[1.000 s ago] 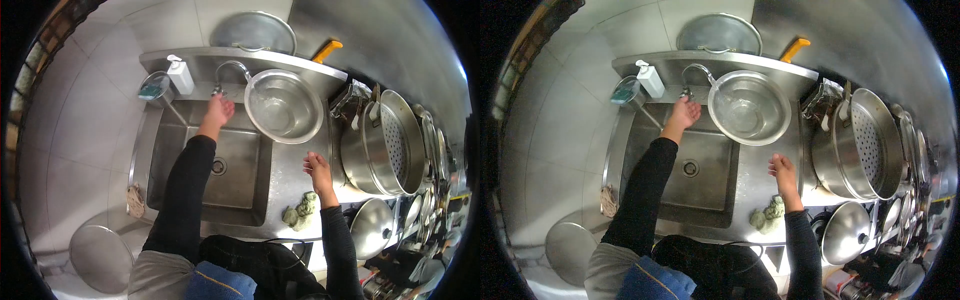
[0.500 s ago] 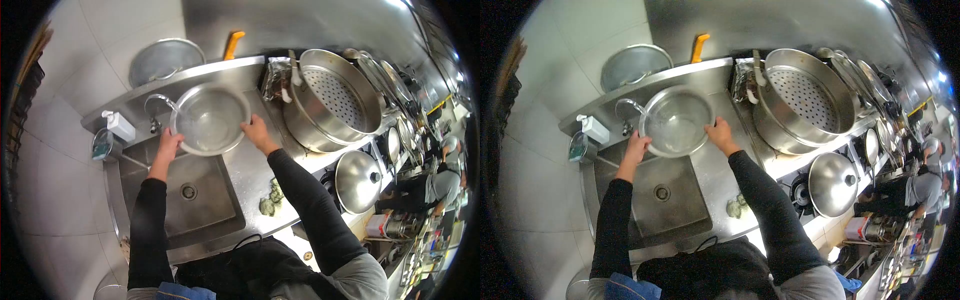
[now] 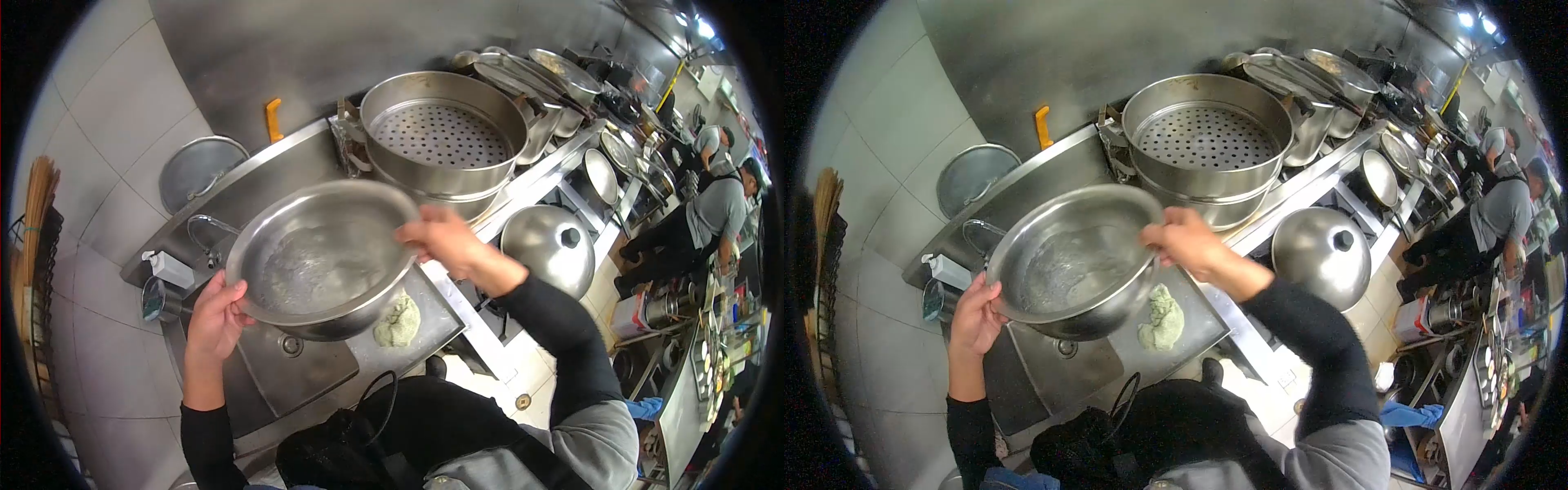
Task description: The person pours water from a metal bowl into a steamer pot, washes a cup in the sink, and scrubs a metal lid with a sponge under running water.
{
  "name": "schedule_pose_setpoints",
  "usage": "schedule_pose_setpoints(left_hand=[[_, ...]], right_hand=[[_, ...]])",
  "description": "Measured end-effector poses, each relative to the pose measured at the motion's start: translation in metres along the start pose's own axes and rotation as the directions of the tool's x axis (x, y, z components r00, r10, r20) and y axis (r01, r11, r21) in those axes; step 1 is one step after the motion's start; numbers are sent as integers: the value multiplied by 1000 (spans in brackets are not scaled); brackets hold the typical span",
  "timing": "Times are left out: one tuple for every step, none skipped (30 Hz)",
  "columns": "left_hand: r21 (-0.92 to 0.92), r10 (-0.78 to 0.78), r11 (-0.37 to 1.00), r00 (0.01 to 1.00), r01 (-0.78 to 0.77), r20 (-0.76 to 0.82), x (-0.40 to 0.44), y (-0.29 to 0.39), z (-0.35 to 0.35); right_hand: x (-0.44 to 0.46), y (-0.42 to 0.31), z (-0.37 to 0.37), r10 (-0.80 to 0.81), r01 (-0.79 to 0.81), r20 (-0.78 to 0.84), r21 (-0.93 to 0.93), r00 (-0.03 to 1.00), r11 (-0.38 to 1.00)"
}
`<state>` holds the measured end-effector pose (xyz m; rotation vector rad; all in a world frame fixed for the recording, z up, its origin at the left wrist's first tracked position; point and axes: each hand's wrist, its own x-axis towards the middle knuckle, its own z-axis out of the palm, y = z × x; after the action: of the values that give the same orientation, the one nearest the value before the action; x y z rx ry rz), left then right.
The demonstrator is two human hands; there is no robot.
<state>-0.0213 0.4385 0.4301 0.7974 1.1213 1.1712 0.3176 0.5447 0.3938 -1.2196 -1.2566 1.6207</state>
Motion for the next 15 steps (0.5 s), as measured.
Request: schedule_pose_setpoints(left_hand=[[-4,12,1000,1000,-12,-2,-3,6,23],[-44,23,999,1000,-23,18,-4,11,45],[-84,36,996,999,-33,33,-2,15,63],[-109,40,994,995,-30,91,2,20,79],[-134,44,991,988,-25,147,8,25,94],[-176,57,984,977,-20,206,16,27,110],[-217,75,976,961,-15,267,26,29,127],[-286,72,958,943,25,324,38,29,146],[-348,74,935,920,71,386,50,29,166],[-399,77,913,924,86,375,61,26,188],[-452,78,886,928,102,364,75,22,206],[-514,113,848,901,132,418,101,7,216],[-525,83,838,918,146,388,112,3,236],[-553,65,816,923,170,379,128,-4,252],[-591,57,783,922,196,382,140,-11,267]], right_hand=[[-17,-18,-17,-11,10,-72,-16,997,1000],[-32,-38,-35,-25,20,-140,-35,990,999],[-51,-63,-50,-52,45,-153,-53,987,998],[-65,-82,-69,-80,69,-162,-70,984,995],[-68,-96,-91,-262,228,-119,-240,958,943],[-72,-110,-113,-442,378,-70,-412,894,829],[-75,-124,-136,-599,490,-20,-554,801,673],[-79,-144,-140,-149,166,-297,32,943,986],[-79,-161,-154,-169,179,-333,-3,927,984],[-78,-177,-167,-191,189,-369,-42,910,981],[-78,-190,-174,-255,218,-417,-135,873,967],[-77,-199,-182,-315,234,-459,-226,831,946],[-65,-211,-205,-279,193,-479,-220,832,956],[-55,-220,-224,-284,170,-508,-260,813,951],[-51,-230,-231,-325,186,-486,-312,811,932]])
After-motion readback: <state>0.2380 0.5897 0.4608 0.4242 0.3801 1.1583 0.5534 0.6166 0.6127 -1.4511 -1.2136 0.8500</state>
